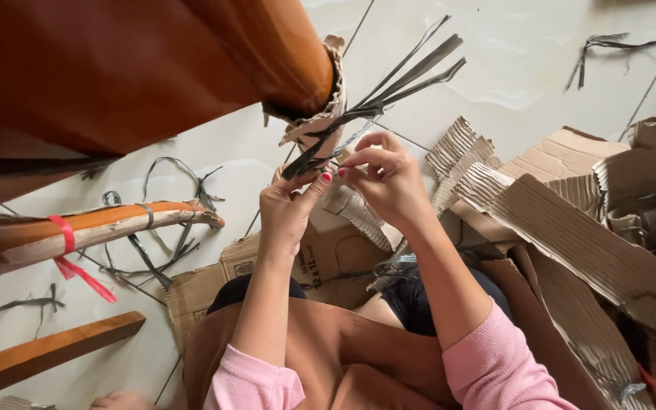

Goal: Wrapping the legs of a wooden chair with corrugated cardboard and securing them with plastic ties.

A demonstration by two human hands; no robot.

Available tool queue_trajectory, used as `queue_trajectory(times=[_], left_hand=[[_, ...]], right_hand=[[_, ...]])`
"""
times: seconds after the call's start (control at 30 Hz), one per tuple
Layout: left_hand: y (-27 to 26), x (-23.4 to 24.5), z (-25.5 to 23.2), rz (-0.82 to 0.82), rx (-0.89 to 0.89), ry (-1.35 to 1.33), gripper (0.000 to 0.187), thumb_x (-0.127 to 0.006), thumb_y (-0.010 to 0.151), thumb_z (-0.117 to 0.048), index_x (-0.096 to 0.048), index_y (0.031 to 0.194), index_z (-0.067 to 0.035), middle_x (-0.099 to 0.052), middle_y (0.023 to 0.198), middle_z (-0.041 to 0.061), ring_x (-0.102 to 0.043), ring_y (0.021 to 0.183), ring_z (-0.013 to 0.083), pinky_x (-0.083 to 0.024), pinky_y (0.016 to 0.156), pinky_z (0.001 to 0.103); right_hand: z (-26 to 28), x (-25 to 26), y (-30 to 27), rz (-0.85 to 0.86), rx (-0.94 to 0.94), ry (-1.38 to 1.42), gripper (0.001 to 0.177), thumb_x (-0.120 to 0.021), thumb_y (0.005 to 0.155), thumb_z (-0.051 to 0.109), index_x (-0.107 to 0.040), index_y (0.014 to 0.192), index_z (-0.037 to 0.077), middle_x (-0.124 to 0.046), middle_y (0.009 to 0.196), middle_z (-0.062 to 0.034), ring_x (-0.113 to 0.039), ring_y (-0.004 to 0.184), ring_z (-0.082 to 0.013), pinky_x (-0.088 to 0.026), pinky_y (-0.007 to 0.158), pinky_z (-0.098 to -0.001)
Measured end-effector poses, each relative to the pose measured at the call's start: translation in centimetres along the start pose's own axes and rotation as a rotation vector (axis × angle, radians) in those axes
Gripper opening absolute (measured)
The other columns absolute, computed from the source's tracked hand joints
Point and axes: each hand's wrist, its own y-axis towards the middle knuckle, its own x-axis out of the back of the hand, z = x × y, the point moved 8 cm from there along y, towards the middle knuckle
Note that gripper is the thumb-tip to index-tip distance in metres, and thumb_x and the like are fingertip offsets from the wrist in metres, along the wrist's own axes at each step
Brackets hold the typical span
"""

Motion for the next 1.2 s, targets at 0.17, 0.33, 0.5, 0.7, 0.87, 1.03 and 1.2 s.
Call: queue_trajectory(times=[0.17, 0.33, 0.5, 0.7, 0.87, 1.03, 1.2], left_hand=[[0.6, 0.0, 0.8, -0.032, -0.127, 0.005, 0.015, -0.089, 0.083, -0.025, -0.083, 0.095, -0.019, -0.054, 0.104, 0.000, -0.052, 0.101, 0.0079, -0.044, 0.090, 0.020], [1.0, -0.1, 2.2, -0.050, -0.181, -0.043, 0.015, -0.089, 0.083, -0.021, -0.083, 0.096, -0.017, -0.053, 0.107, 0.001, -0.053, 0.107, 0.0102, -0.043, 0.099, 0.023], [1.0, -0.3, 3.3, -0.071, -0.111, -0.128, 0.016, -0.089, 0.083, -0.022, -0.082, 0.096, -0.018, -0.054, 0.105, -0.002, -0.054, 0.105, 0.0061, -0.045, 0.094, 0.022], [-0.4, -1.3, 2.7, -0.067, 0.163, -0.354, 0.022, -0.090, 0.081, -0.023, -0.082, 0.098, -0.012, -0.070, 0.098, -0.002, -0.063, 0.096, 0.0074, -0.053, 0.090, 0.025], [-0.5, -1.3, 3.4, -0.005, 0.276, -0.402, 0.023, -0.087, 0.083, -0.024, -0.081, 0.102, -0.013, -0.077, 0.096, -0.001, -0.061, 0.085, 0.0042, -0.045, 0.077, 0.019], [-0.7, -1.1, 2.5, 0.059, 0.268, -0.351, 0.021, -0.082, 0.088, -0.024, -0.079, 0.106, -0.013, -0.078, 0.097, -0.001, -0.055, 0.078, -0.0010, -0.038, 0.070, 0.013], [-0.7, -0.9, 1.3, 0.070, 0.180, -0.161, 0.020, -0.079, 0.092, -0.027, -0.079, 0.107, -0.015, -0.078, 0.097, 0.000, -0.066, 0.094, 0.0068, -0.050, 0.091, 0.027]], right_hand=[[-0.9, -0.4, -0.3, 0.144, -0.175, 0.278, 0.006, -0.076, 0.089, 0.010, -0.080, 0.093, 0.006, -0.071, 0.108, -0.0105, -0.061, 0.059, -0.0080, -0.047, 0.050, -0.0176], [-3.1, -2.6, -0.8, 0.260, -0.341, 0.618, 0.009, -0.072, 0.088, 0.002, -0.077, 0.092, -0.004, -0.069, 0.114, -0.0164, -0.063, 0.058, -0.0093, -0.050, 0.047, -0.0210], [-3.7, -3.7, -0.6, 0.332, -0.277, 0.679, 0.010, -0.077, 0.084, -0.006, -0.076, 0.093, -0.010, -0.070, 0.095, -0.0198, -0.066, 0.060, -0.0148, -0.054, 0.051, -0.0268], [-2.3, -2.2, -0.4, 0.190, -0.120, 0.483, 0.014, -0.079, 0.077, -0.017, -0.070, 0.089, -0.015, -0.068, 0.075, -0.0201, -0.069, 0.054, -0.0206, -0.057, 0.049, -0.0287], [-0.5, -1.7, -0.3, 0.059, -0.066, 0.279, 0.014, -0.081, 0.075, -0.011, -0.075, 0.083, -0.002, -0.065, 0.063, -0.0098, -0.068, 0.049, -0.0154, -0.055, 0.050, -0.0253], [-0.5, -1.6, -0.1, 0.001, -0.127, 0.147, 0.014, -0.080, 0.079, 0.002, -0.079, 0.085, 0.014, -0.068, 0.056, 0.0008, -0.066, 0.053, -0.0062, -0.053, 0.060, -0.0197], [0.7, -2.0, -0.2, 0.023, -0.113, 0.311, 0.014, -0.081, 0.081, -0.006, -0.081, 0.088, 0.006, -0.072, 0.066, -0.0077, -0.069, 0.061, -0.0094, -0.059, 0.067, -0.0247]])
